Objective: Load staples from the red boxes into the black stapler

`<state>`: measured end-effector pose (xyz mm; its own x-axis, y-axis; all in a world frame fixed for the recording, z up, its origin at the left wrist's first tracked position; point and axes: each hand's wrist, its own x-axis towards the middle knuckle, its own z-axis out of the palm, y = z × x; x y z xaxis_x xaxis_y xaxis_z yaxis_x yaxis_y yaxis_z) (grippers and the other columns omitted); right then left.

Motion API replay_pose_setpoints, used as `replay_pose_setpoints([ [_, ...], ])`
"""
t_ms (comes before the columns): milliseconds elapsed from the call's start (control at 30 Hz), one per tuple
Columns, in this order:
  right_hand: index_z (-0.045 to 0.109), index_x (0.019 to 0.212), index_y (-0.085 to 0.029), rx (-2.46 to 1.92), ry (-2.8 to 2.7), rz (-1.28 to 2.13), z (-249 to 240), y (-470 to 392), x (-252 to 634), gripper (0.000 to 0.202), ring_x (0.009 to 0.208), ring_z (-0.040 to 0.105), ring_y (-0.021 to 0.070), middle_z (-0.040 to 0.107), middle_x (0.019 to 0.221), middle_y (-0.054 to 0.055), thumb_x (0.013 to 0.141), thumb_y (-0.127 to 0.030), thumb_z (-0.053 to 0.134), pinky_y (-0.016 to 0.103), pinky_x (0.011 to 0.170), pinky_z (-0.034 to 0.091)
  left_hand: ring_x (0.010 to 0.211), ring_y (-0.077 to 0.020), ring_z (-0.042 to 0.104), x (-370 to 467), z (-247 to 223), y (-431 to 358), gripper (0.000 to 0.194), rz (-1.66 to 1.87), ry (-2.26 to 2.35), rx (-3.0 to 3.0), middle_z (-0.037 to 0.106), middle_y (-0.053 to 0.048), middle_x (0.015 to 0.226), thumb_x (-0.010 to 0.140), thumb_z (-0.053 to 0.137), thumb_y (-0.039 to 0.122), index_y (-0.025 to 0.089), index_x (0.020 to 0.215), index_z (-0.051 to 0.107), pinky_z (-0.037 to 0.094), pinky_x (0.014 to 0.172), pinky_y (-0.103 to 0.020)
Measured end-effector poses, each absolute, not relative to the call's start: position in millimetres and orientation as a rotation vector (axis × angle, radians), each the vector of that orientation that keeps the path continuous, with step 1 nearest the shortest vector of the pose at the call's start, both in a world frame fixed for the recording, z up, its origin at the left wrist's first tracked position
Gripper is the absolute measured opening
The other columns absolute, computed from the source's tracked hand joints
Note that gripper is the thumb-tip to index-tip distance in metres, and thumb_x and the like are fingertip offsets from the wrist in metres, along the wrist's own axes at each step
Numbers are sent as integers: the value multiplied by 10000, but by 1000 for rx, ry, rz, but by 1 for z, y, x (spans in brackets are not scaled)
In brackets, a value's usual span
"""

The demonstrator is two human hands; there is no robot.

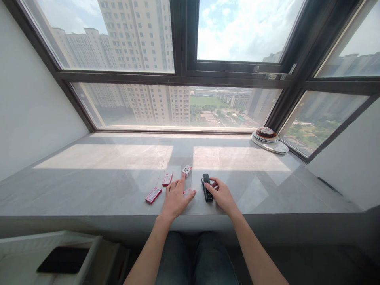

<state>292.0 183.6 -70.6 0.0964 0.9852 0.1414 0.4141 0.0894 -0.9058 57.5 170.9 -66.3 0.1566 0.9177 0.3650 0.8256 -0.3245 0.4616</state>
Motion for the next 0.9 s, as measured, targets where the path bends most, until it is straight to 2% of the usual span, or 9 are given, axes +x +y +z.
replay_pose_setpoints([
  [67, 667, 1262, -196, -1430, -1562, 759, -63, 191, 297, 481, 715, 614, 191, 678, 933, 44, 854, -450, 668, 288, 651, 483, 1306, -306, 465, 56, -68, 167, 664, 917, 1723, 2279, 547, -109, 1393, 885, 641, 543, 243, 1450, 462, 328, 1110, -451],
  [167, 693, 1209, -212, -1372, -1713, 651, -50, 200, 293, 367, 896, 640, 209, 679, 1091, 69, 851, -259, 625, 301, 773, 498, 1289, -294, 479, 53, -67, 158, 416, 883, 1648, 2328, 561, -82, 1345, 874, 670, 482, 265, 1224, 610, 355, 1107, -447],
  [267, 718, 1159, -220, -1316, -1844, 568, -42, 204, 272, 341, 1012, 627, 226, 674, 1122, 71, 852, -161, 583, 325, 905, 475, 1349, -293, 438, 49, -62, 151, 469, 850, 1517, 2382, 502, -53, 1444, 857, 705, 469, 320, 1288, 596, 348, 1136, -458],
  [367, 716, 1161, -226, -1297, -1913, 519, -40, 203, 240, 314, 1010, 618, 243, 672, 1089, 73, 850, -226, 671, 332, 920, 462, 1378, -298, 417, 46, -56, 149, 572, 820, 1426, 2418, 459, -41, 1507, 857, 712, 475, 349, 1388, 542, 335, 1163, -474],
  [500, 732, 1001, -200, -1373, -1826, 438, -35, 199, 208, 217, 939, 613, 253, 685, 986, 84, 810, -300, 751, 347, 909, 438, 1352, -302, 454, 43, -54, 148, 557, 801, 1431, 2410, 534, -59, 1442, 881, 679, 440, 322, 1407, 540, 351, 1163, -486],
  [600, 713, 1012, -189, -1330, -1575, 524, -30, 201, 208, 242, 900, 630, 233, 711, 981, 78, 850, -369, 698, 329, 872, 460, 1371, -292, 454, 41, -53, 147, 473, 823, 1458, 2384, 518, -57, 1470, 895, 644, 399, 314, 1357, 582, 360, 1170, -471],
  [733, 641, 1105, -155, -1270, -1185, 676, -38, 205, 243, 418, 906, 672, 232, 718, 1055, 124, 957, -506, 469, 305, 740, 546, 1381, -263, 463, 32, -52, 148, 458, 829, 1443, 2344, 479, -31, 1515, 852, 641, 300, 314, 1308, 596, 380, 1171, -419],
  [833, 626, 1086, -170, -1186, -862, 916, -59, 202, 282, 400, 975, 691, 246, 705, 1113, 130, 929, -508, 480, 304, 689, 601, 1358, -260, 491, 24, -52, 149, 436, 817, 1426, 2297, 482, -38, 1512, 807, 639, 254, 286, 1240, 607, 404, 1154, -403],
  [900, 630, 1047, -177, -1225, -772, 1041, -73, 197, 306, 381, 925, 710, 248, 699, 1106, 132, 912, -520, 533, 313, 647, 619, 1368, -252, 484, 19, -53, 151, 389, 800, 1400, 2269, 492, -31, 1503, 799, 634, 245, 281, 1186, 621, 400, 1160, -388],
])
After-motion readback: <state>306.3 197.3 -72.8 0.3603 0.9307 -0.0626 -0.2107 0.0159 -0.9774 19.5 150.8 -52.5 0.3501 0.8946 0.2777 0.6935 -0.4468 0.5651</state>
